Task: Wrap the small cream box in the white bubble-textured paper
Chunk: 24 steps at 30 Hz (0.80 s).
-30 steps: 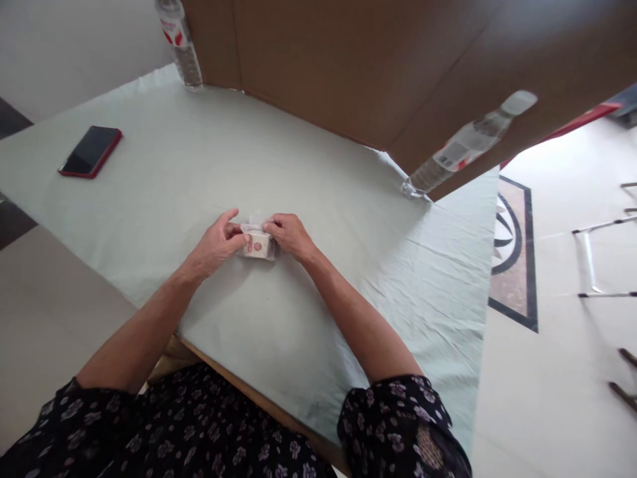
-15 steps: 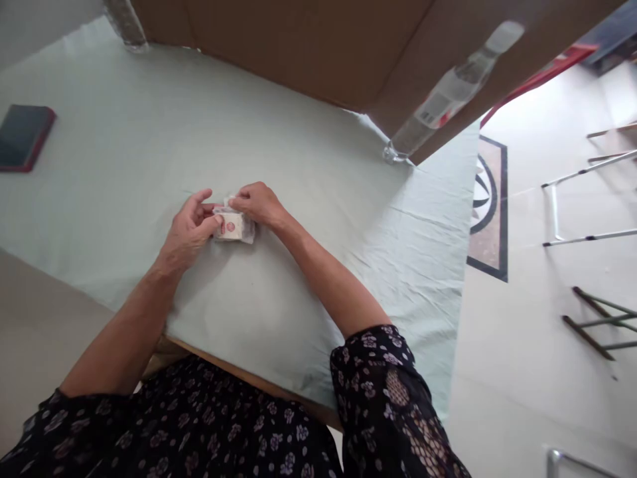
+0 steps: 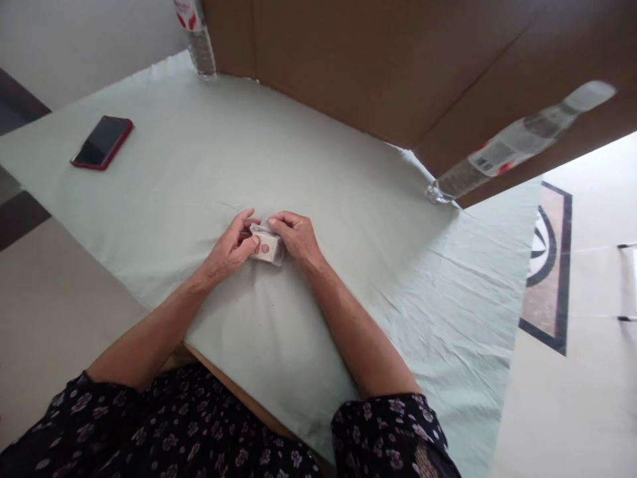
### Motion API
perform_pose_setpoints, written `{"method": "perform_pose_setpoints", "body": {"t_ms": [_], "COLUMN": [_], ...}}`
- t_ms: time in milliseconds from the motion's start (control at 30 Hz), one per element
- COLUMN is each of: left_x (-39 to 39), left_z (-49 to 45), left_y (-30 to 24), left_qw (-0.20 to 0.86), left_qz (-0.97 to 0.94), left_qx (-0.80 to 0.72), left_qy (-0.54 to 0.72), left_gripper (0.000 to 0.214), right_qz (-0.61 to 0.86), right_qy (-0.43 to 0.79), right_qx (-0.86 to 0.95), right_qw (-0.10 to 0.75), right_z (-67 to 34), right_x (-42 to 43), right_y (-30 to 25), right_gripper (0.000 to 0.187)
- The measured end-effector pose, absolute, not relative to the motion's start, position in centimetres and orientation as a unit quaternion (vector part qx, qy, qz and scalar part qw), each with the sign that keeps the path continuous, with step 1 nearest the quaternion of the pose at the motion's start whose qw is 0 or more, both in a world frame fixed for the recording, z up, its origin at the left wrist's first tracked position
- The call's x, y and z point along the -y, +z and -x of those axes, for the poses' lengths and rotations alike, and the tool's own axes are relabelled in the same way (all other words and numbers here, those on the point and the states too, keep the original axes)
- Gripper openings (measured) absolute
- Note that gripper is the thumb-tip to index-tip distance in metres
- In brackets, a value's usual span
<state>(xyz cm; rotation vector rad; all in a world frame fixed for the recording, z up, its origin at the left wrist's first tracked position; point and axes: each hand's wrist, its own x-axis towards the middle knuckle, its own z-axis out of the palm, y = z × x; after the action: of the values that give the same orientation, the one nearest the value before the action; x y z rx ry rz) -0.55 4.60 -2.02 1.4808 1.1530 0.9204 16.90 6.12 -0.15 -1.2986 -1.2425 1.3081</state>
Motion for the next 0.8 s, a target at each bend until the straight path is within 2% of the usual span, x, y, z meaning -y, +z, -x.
{"method": "perform_pose_setpoints", "body": {"t_ms": [300, 533, 800], "left_x": [-5.0, -4.9, -4.8], "left_z": [0.7, 0.7, 0.5], "left_y": [-1.9, -1.7, -2.0], "left_qw": [0.572, 0.577, 0.573], "left_qz": [-0.597, -0.581, -0.56], "left_qx": [-0.413, -0.425, -0.443], "left_qy": [0.382, 0.385, 0.402], "left_gripper": [0.07, 0.068, 0.063], "right_qz": [0.499, 0.511, 0.506], "right_qy": [0.532, 0.506, 0.474], "right_qx": [0.508, 0.536, 0.536], "right_qw": [0.457, 0.442, 0.481], "right_z": [-17.3, -17.1, -16.9], "right_x": [-6.0, -6.0, -6.2], "right_y": [0.0, 0.7, 1.0], "right_gripper": [0.014, 0.018, 0.016]}}
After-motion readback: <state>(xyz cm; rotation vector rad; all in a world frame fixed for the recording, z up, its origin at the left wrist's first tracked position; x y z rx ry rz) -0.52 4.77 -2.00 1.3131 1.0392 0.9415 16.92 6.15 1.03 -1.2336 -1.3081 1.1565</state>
